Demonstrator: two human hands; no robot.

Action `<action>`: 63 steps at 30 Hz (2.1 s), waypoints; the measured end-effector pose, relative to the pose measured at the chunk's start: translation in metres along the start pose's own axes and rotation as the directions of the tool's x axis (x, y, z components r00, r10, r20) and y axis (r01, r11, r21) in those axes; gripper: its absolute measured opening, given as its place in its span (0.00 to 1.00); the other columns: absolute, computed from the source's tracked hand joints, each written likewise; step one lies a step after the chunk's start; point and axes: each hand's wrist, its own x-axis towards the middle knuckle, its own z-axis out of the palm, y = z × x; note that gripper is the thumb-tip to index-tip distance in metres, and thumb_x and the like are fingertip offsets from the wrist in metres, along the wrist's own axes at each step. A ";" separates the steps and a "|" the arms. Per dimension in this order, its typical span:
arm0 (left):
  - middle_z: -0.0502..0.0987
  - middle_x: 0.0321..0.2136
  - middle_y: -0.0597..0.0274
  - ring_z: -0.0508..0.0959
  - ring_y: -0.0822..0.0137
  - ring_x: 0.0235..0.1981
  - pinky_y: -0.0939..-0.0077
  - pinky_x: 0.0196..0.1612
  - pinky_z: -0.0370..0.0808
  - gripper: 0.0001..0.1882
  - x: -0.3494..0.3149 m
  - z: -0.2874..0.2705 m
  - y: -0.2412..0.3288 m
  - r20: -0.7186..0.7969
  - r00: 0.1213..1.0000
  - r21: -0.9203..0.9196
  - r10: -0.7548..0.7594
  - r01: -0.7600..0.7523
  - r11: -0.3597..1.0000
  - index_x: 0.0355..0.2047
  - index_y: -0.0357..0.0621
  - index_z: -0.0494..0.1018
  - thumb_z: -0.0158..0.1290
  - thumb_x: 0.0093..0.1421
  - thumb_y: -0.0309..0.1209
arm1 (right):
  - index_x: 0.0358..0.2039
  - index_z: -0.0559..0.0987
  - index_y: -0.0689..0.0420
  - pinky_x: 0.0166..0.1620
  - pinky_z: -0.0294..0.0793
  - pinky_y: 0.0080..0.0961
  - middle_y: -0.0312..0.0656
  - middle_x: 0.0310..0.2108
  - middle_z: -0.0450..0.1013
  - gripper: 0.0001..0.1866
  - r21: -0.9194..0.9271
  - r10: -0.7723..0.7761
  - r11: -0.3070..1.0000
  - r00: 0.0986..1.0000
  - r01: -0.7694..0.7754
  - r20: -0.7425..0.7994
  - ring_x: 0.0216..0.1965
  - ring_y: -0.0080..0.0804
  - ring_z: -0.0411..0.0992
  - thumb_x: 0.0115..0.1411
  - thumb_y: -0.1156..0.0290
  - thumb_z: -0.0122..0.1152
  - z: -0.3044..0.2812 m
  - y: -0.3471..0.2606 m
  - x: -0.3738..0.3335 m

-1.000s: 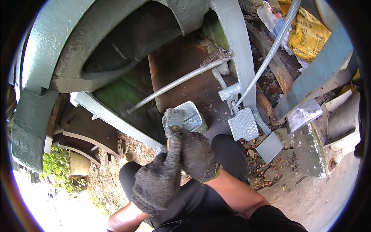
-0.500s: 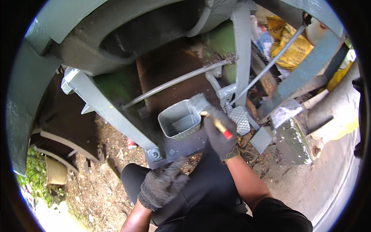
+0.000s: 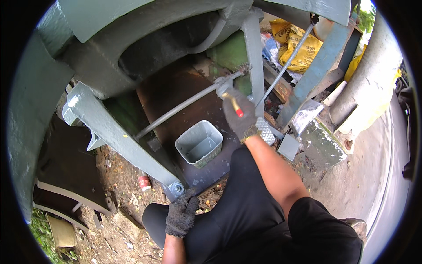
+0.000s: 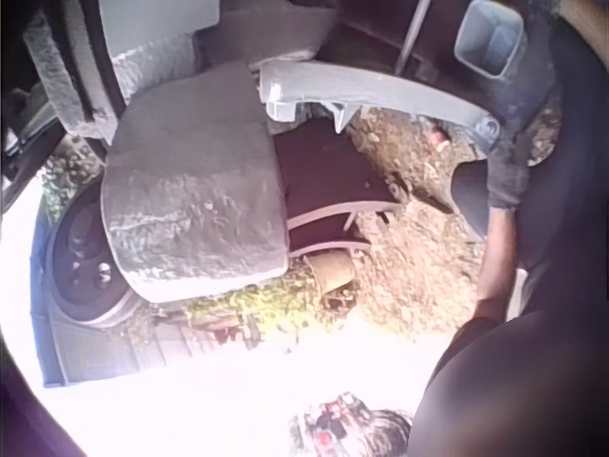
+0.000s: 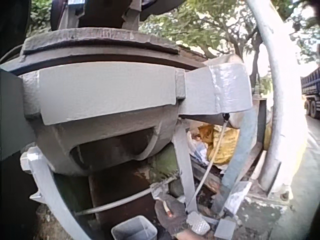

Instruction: The person paints the lower frame and mechanical components of a large metal machine using a small brush. They repeatedly dip the brush into a metal paint can and apply grey paint to various parts of the machine's structure.

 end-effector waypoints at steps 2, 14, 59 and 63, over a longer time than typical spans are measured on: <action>0.85 0.49 0.46 0.85 0.56 0.51 0.64 0.56 0.79 0.17 0.003 -0.002 -0.004 0.023 0.999 0.041 0.048 -0.049 0.998 0.56 0.37 0.80 0.60 0.69 0.29 | 0.50 0.85 0.59 0.55 0.79 0.37 0.53 0.47 0.83 0.13 0.055 0.088 0.994 0.988 -0.096 0.129 0.51 0.49 0.82 0.67 0.71 0.64 0.002 -0.001 -0.012; 0.85 0.47 0.43 0.84 0.47 0.50 0.60 0.57 0.78 0.17 0.011 -0.003 -0.014 0.049 0.989 0.088 0.139 -0.143 0.986 0.56 0.37 0.80 0.58 0.70 0.31 | 0.52 0.83 0.60 0.43 0.79 0.25 0.37 0.41 0.82 0.12 0.199 0.234 0.940 0.948 -0.278 0.217 0.39 0.26 0.78 0.70 0.74 0.63 -0.010 0.033 0.003; 0.81 0.54 0.39 0.79 0.40 0.58 0.53 0.62 0.74 0.20 -0.003 -0.005 -0.030 0.109 0.951 0.145 0.289 -0.303 0.942 0.56 0.37 0.80 0.61 0.68 0.35 | 0.54 0.78 0.59 0.38 0.80 0.22 0.40 0.39 0.79 0.13 0.315 0.265 0.925 0.954 -0.210 -0.141 0.34 0.22 0.76 0.74 0.67 0.59 0.033 0.011 -0.017; 0.81 0.54 0.39 0.79 0.41 0.59 0.54 0.63 0.74 0.20 0.002 -0.004 -0.032 0.119 0.925 0.150 0.362 -0.377 0.914 0.58 0.38 0.79 0.60 0.68 0.33 | 0.55 0.78 0.58 0.50 0.81 0.34 0.45 0.47 0.79 0.16 -0.023 0.040 0.999 0.998 -0.041 -0.039 0.46 0.32 0.78 0.70 0.67 0.63 0.083 -0.024 -0.052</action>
